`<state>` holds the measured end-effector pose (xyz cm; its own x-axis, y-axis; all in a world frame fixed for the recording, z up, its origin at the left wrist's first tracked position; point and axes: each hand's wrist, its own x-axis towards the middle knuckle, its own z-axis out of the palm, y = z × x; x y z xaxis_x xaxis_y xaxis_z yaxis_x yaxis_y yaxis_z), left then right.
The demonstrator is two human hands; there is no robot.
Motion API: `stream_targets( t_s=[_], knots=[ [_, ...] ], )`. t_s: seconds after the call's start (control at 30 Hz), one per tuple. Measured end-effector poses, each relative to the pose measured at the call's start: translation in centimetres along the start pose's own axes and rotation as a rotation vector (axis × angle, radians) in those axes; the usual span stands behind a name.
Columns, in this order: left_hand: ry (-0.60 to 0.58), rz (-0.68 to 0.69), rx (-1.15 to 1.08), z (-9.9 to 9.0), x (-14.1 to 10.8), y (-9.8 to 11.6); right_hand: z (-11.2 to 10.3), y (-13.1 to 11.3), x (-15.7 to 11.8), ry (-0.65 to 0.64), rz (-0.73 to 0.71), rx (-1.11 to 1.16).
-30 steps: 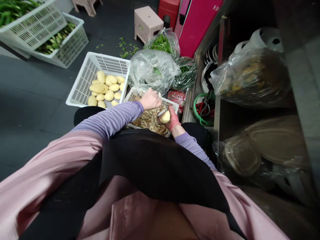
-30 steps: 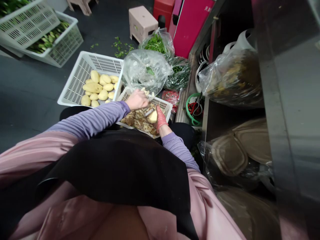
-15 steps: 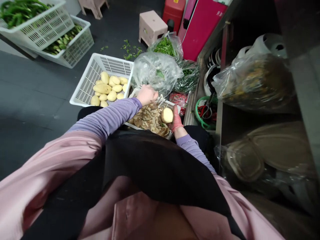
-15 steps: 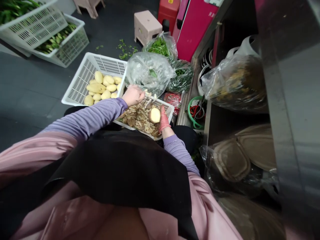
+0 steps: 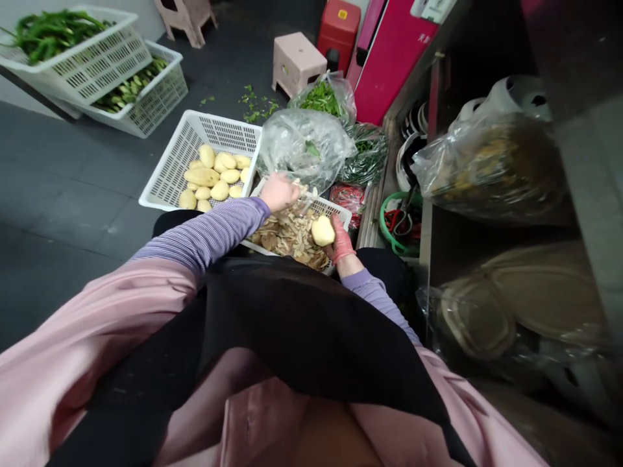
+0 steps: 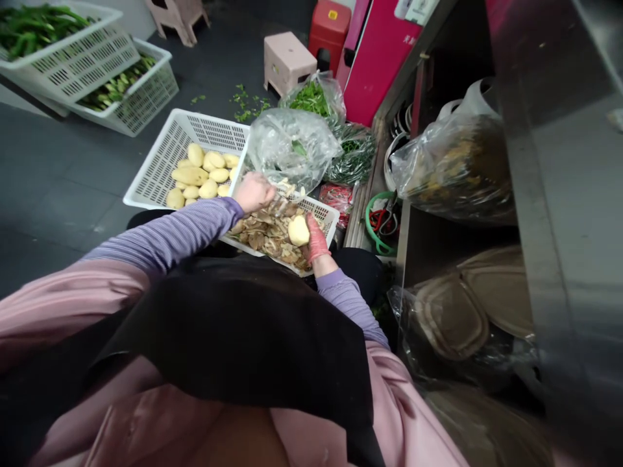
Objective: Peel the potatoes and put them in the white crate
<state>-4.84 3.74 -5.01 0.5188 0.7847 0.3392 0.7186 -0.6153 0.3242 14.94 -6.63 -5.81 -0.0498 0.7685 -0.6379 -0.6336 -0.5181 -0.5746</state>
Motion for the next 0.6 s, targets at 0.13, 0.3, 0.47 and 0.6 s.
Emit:
stream_targets(
  t_s=[0.13, 0.3, 0.47, 0.6],
  knots=[
    [-0.113, -0.025, 0.099, -0.2, 0.8, -0.1, -0.3, -0.2, 0.4, -0.166, -0.197, -0.112],
    [-0.065, -0.033, 0.135, -0.9, 1.2, -0.5, -1.5, -0.6, 0.3, -0.297, -0.375, -0.317],
    [-0.133, -0.115, 0.176, -1.4, 0.7, -0.1, -1.6, -1.0, -0.5, -0.37, -0.401, -0.309],
    [-0.218, -0.27, 0.231, -2.4, 0.4, -0.8, -1.0, -1.0, -0.7, -0.34, -0.379, -0.231]
  ],
)
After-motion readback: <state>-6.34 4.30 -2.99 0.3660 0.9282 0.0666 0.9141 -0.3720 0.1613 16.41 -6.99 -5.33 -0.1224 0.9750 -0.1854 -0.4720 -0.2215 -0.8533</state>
